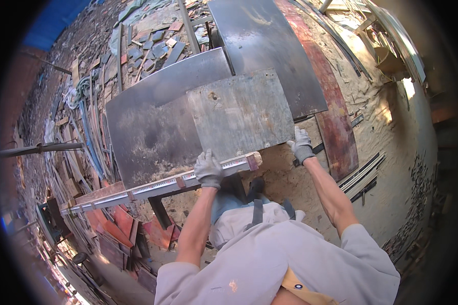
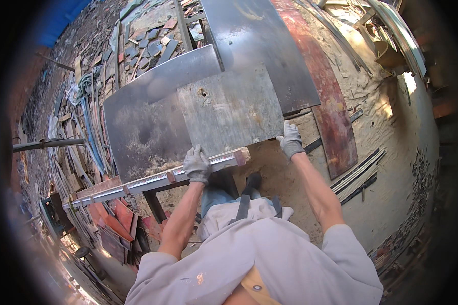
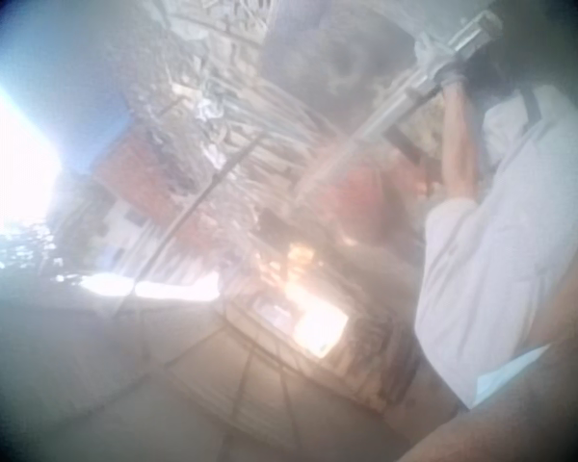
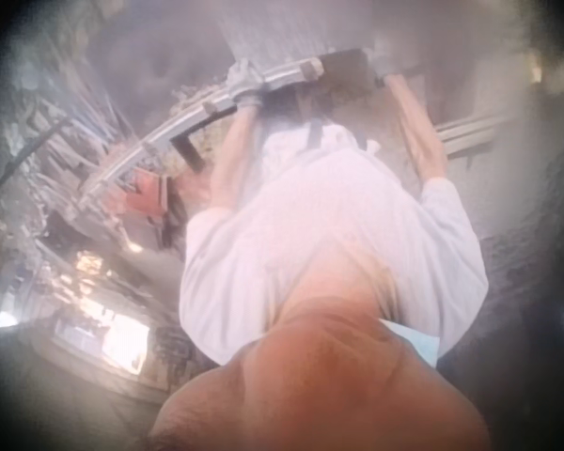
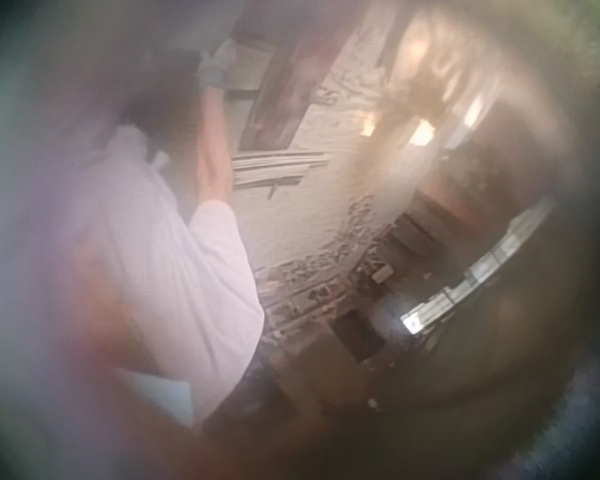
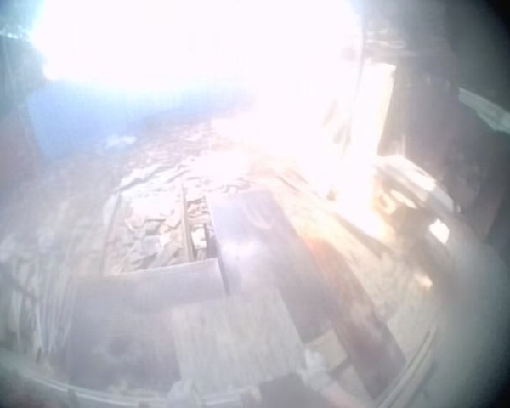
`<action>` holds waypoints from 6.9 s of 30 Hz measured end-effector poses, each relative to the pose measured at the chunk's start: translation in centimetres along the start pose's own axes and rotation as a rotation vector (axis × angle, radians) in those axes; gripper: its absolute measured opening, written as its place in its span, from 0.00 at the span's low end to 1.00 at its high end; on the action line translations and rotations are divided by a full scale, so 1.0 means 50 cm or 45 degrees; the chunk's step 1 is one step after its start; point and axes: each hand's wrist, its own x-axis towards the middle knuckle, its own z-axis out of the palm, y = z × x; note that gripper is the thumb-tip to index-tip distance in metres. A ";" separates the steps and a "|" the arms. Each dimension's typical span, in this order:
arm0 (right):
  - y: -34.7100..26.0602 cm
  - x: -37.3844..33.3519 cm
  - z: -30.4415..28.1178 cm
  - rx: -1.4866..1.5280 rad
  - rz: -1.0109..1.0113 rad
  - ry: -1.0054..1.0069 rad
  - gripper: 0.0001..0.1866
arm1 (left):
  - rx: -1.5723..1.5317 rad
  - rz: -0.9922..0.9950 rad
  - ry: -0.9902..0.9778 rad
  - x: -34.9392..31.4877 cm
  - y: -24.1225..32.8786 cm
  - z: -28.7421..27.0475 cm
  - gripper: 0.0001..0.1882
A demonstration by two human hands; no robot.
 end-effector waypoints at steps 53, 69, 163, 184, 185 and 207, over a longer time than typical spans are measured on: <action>-0.051 0.306 -0.050 -0.012 -0.136 0.129 0.25 | 0.038 -0.131 -0.014 0.297 0.014 0.073 0.19; -0.206 0.645 -0.128 -0.061 -0.075 0.007 0.24 | 0.012 -0.176 0.114 0.665 -0.001 0.085 0.12; -0.242 0.425 0.023 1.015 0.006 0.053 0.26 | 0.102 -0.332 -0.123 0.477 -0.013 0.058 0.21; -0.330 0.737 -0.113 1.242 0.297 0.056 0.20 | 0.021 -0.017 0.063 0.956 -0.018 0.144 0.18; -0.294 0.680 -0.124 1.211 0.330 0.115 0.19 | 0.074 -0.019 -0.083 0.961 -0.008 0.158 0.17; 0.393 -0.349 -0.150 1.662 0.807 0.335 0.20 | -0.017 -0.121 -0.108 0.019 0.149 0.045 0.22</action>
